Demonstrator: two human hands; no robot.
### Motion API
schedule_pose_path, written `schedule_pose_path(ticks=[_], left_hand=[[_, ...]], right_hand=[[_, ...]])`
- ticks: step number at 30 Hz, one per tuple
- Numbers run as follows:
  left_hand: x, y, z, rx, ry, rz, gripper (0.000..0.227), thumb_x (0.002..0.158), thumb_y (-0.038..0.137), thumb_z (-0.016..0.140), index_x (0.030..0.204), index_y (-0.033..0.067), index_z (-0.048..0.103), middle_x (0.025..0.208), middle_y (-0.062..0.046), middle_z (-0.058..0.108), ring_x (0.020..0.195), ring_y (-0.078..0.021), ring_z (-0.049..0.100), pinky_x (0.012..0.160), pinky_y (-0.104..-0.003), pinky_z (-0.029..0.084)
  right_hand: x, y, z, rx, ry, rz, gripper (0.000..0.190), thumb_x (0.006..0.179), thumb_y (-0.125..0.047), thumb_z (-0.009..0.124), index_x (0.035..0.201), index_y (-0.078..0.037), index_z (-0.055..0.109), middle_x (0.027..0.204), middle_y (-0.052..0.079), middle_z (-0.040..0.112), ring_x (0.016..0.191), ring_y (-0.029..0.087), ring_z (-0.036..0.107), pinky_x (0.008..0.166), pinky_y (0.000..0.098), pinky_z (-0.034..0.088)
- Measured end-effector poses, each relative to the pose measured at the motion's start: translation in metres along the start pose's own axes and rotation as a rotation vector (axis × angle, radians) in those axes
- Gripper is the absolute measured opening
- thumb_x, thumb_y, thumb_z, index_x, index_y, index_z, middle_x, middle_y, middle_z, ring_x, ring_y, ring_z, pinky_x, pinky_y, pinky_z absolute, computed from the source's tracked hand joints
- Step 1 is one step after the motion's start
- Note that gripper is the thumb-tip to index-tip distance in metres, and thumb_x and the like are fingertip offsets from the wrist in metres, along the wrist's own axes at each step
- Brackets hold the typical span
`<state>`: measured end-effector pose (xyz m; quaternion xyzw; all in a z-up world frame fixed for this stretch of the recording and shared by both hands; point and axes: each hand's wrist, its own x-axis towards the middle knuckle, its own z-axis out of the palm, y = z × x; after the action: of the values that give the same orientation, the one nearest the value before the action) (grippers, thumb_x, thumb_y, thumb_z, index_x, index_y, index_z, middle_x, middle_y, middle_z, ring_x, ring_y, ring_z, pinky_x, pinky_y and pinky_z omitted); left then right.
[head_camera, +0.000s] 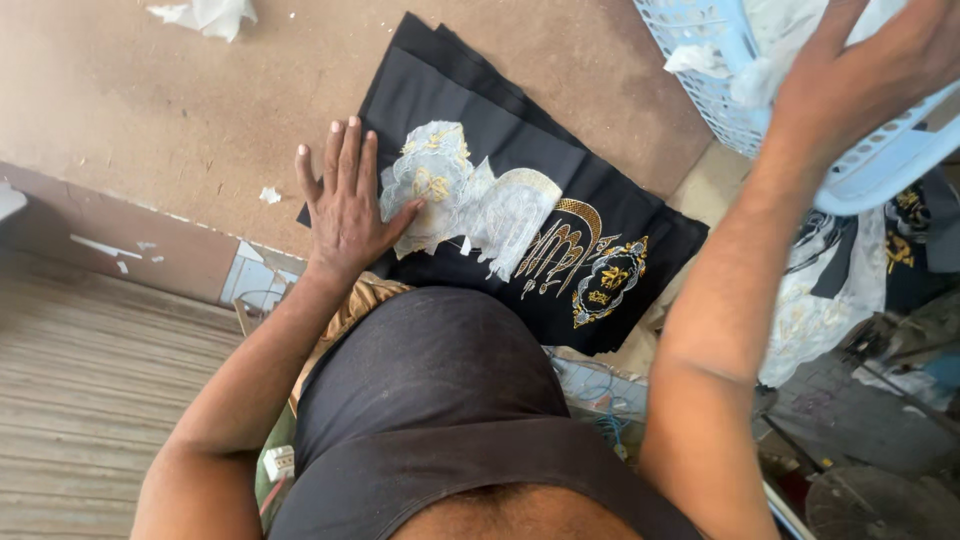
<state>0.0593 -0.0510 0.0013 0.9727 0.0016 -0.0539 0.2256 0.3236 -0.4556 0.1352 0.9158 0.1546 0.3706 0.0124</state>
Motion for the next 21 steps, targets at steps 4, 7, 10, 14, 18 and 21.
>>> schedule_pose_path(ticks=[4,7,10,14,18,21], left_hand=[[-0.007,-0.004,0.004,0.150,-0.017,0.003,0.102,0.102,0.076,0.053,0.163,-0.0050,0.040,0.173,-0.021,0.028,0.162,-0.0318,0.018,0.126,-0.059,-0.005],[-0.005,-0.003,0.007,0.146,-0.036,-0.006,0.104,0.101,0.079,0.048,0.163,-0.0040,0.039,0.173,-0.020,0.026,0.162,-0.0302,0.016,0.125,-0.059,-0.006],[-0.002,-0.005,0.008,0.083,-0.043,-0.017,0.105,0.100,0.080,0.047,0.163,-0.0038,0.038,0.173,-0.020,0.025,0.162,-0.0295,0.014,0.125,-0.060,-0.007],[-0.006,-0.005,0.007,0.126,-0.029,-0.017,0.104,0.100,0.079,0.049,0.163,-0.0025,0.039,0.173,-0.018,0.026,0.163,-0.0280,0.014,0.126,-0.059,-0.008],[-0.007,-0.005,0.006,0.161,-0.005,0.000,0.105,0.098,0.080,0.050,0.163,-0.0019,0.039,0.174,-0.017,0.026,0.162,-0.0276,0.014,0.126,-0.059,-0.008],[-0.007,-0.007,0.009,0.131,-0.014,0.001,0.105,0.100,0.080,0.050,0.164,-0.0026,0.038,0.174,-0.016,0.024,0.163,-0.0276,0.011,0.127,-0.060,-0.009]], right_hand=[[-0.033,-0.159,-0.009,0.559,-0.231,-0.037,0.014,0.107,-0.021,0.075,0.117,-0.014,0.070,0.113,0.004,0.068,0.108,0.025,0.067,0.098,0.0426,0.054],[-0.060,-0.238,-0.005,0.879,-0.632,-0.212,0.037,0.092,-0.034,0.086,0.115,-0.009,0.069,0.107,0.003,0.067,0.093,0.018,0.065,0.082,0.0376,0.046],[-0.076,-0.269,0.004,0.788,-0.792,-0.215,0.038,0.081,-0.036,0.084,0.103,-0.008,0.068,0.095,0.006,0.060,0.081,0.020,0.062,0.071,0.0385,0.043],[-0.085,-0.270,0.020,0.797,-0.742,-0.304,0.028,0.094,-0.031,0.082,0.089,-0.013,0.061,0.089,0.002,0.057,0.084,0.020,0.061,0.073,0.0396,0.043],[-0.085,-0.239,0.034,0.648,-0.582,-0.281,0.023,0.103,-0.023,0.073,0.089,-0.011,0.058,0.090,0.005,0.055,0.086,0.024,0.058,0.080,0.0418,0.046],[-0.074,-0.170,0.035,0.446,-0.355,0.050,0.019,0.103,-0.023,0.074,0.091,-0.013,0.063,0.090,0.003,0.058,0.084,0.023,0.060,0.074,0.0395,0.047]])
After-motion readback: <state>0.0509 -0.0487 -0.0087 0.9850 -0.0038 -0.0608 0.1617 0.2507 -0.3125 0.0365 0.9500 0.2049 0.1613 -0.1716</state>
